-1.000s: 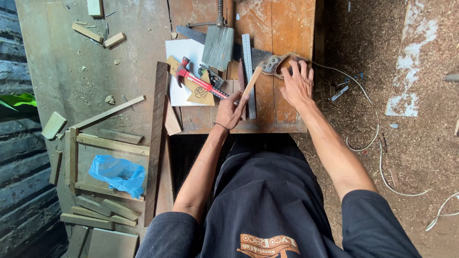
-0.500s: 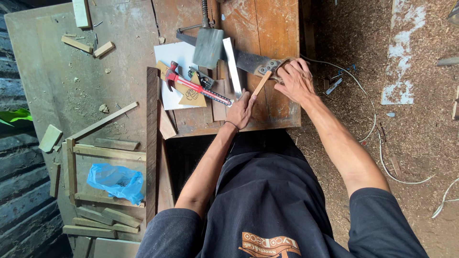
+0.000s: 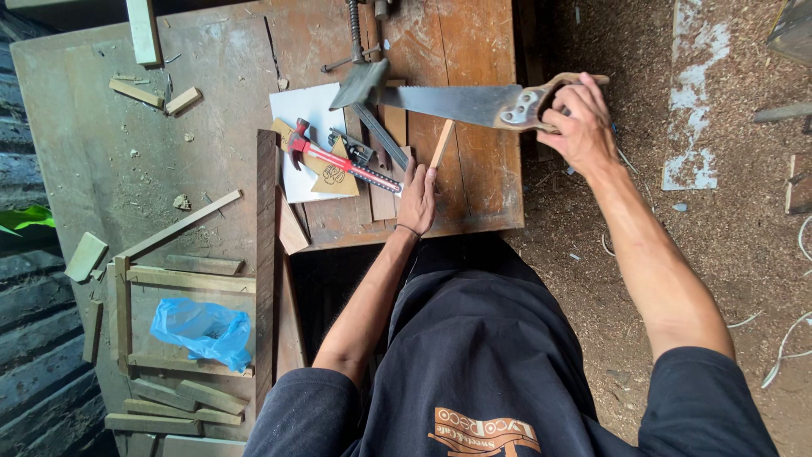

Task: The person smooths a thin wooden stick with a sanding block, then aligns it with a cardboard template and hammers a nail to secure it. Finally, the person uses a hand saw to cut the stick to length.

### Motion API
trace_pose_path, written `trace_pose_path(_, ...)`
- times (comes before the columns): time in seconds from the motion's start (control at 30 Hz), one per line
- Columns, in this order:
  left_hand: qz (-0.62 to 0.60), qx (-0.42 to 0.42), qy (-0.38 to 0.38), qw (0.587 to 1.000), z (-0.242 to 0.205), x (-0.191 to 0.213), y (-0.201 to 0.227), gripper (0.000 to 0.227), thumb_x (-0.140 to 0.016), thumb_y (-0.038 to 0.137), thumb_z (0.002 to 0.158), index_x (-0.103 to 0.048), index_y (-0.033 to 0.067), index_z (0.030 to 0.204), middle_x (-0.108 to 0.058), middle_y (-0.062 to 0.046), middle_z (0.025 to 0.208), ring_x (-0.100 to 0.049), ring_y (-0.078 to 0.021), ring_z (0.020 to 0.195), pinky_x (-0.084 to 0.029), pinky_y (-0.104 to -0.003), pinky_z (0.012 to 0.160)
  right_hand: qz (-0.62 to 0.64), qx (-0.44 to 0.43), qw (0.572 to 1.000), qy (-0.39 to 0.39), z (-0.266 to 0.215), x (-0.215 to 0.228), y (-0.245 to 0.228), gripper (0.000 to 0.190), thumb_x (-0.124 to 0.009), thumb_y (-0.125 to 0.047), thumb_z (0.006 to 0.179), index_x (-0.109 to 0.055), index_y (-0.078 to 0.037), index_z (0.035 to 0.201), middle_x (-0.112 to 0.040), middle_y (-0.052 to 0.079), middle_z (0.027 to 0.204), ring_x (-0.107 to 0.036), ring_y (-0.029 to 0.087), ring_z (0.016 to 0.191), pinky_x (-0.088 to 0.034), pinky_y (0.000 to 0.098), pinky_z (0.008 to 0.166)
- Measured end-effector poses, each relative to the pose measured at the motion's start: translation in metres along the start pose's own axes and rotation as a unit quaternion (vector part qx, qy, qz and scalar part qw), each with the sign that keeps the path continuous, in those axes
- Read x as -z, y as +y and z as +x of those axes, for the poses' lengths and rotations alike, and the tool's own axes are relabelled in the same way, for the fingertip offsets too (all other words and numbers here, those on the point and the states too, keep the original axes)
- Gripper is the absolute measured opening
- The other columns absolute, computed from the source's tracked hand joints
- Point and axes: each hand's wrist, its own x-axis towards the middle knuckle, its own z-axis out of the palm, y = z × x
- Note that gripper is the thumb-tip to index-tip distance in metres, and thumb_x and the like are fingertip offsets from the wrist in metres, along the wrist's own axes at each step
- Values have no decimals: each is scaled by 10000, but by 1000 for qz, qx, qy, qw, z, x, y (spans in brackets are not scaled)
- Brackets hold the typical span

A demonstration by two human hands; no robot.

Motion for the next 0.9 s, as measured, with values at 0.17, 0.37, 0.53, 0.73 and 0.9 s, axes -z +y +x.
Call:
trace_pose_path(0.17,-34,-16,7,999,5,-5,4,396,-378,334,1116,-547,-24,1105,-567,-285,1120,-532,-470,1130,-447,-500,973,-9,-46,999,2,-30,28,17,286,-960,-233,736,-770,-120,917,-632,31,1088,-611,226,1206,-252,477,1383)
trace_pose_path(0.37,-74,-14,-1,997,23,-16,25,402,-402,340,1134,-570,-2,1009,-572,-195,968,-561,-305,927,-571,-368,706,4,-58,998,-18,-43,53,26,270,-941,-249,781,-777,-116,950,-680,38,1061,-624,236,1175,-261,479,1375)
trace_pose_path(0.53,-163,88,0,983,33,-22,54,381,-435,353,1096,-590,27,973,-607,-58,702,-515,-124,535,-417,-281,504,145,-184,951,-201,-21,93,58,238,-869,-247,809,-775,-94,965,-701,66,975,-649,188,883,-560,465,935)
trace_pose_path(0.73,-168,86,46,981,44,-36,80,366,-508,359,1095,-576,34,943,-496,2,626,-458,-69,566,-385,-277,512,253,-259,892,-271,-18,143,129,179,-824,-192,850,-776,-85,984,-717,71,772,-588,143,595,-500,355,595)
trace_pose_path(0.9,-109,113,80,984,75,-67,86,380,-573,372,1062,-590,18,925,-428,-12,591,-379,-81,555,-324,-286,488,321,-313,856,-259,-24,141,163,157,-791,-188,910,-777,-64,1006,-691,85,752,-518,157,581,-429,304,558)
